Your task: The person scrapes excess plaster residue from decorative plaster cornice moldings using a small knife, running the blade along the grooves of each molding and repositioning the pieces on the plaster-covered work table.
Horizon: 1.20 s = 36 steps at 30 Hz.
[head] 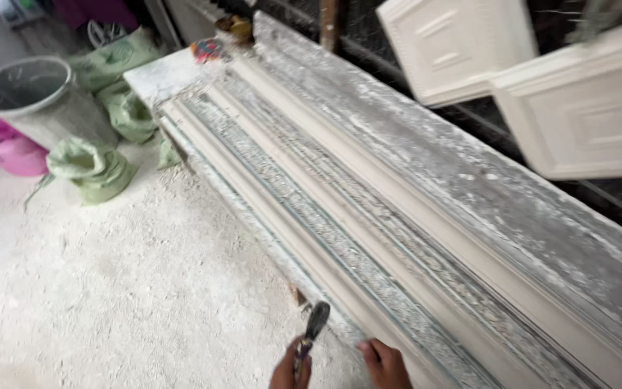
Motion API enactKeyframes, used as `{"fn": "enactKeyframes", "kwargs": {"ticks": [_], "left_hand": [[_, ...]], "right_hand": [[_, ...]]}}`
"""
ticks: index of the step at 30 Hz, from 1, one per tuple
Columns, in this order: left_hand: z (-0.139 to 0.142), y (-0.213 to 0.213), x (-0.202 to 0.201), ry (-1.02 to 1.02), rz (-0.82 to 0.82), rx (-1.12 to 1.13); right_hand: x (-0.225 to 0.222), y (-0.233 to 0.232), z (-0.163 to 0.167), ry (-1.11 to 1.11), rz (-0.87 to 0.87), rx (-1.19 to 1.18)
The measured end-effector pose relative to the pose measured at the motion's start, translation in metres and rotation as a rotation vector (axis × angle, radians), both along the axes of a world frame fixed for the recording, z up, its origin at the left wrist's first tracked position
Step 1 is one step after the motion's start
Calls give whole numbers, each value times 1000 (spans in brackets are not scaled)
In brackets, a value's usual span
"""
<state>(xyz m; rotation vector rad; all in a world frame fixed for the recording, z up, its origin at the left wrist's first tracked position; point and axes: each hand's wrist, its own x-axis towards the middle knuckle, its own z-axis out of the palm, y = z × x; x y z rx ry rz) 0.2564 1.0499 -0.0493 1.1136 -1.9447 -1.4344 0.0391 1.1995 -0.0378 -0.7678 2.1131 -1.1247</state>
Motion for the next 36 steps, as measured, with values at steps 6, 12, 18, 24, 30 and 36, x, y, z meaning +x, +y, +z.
{"fn": "enactKeyframes", "kwargs": {"ticks": [6,12,18,24,30,36], "left_hand": [[74,-123,62,-172,9,69],[61,-195,72,-157,131,194],[35,-303,56,29,121,-37],[103,-464,10,-303,6,266],[119,-596,-66,-27,-28,98],[95,-696,-154,214,-353,324]], "right_hand": [[74,-146,50,-63,327,-188],[71,-241,59,-260,264,155],[43,-370,41,14,389,83],[10,-520,80,-24,505,-77],[-33,-627,104,-49,497,-70],[-41,-718,91,-121,197,-86]]}}
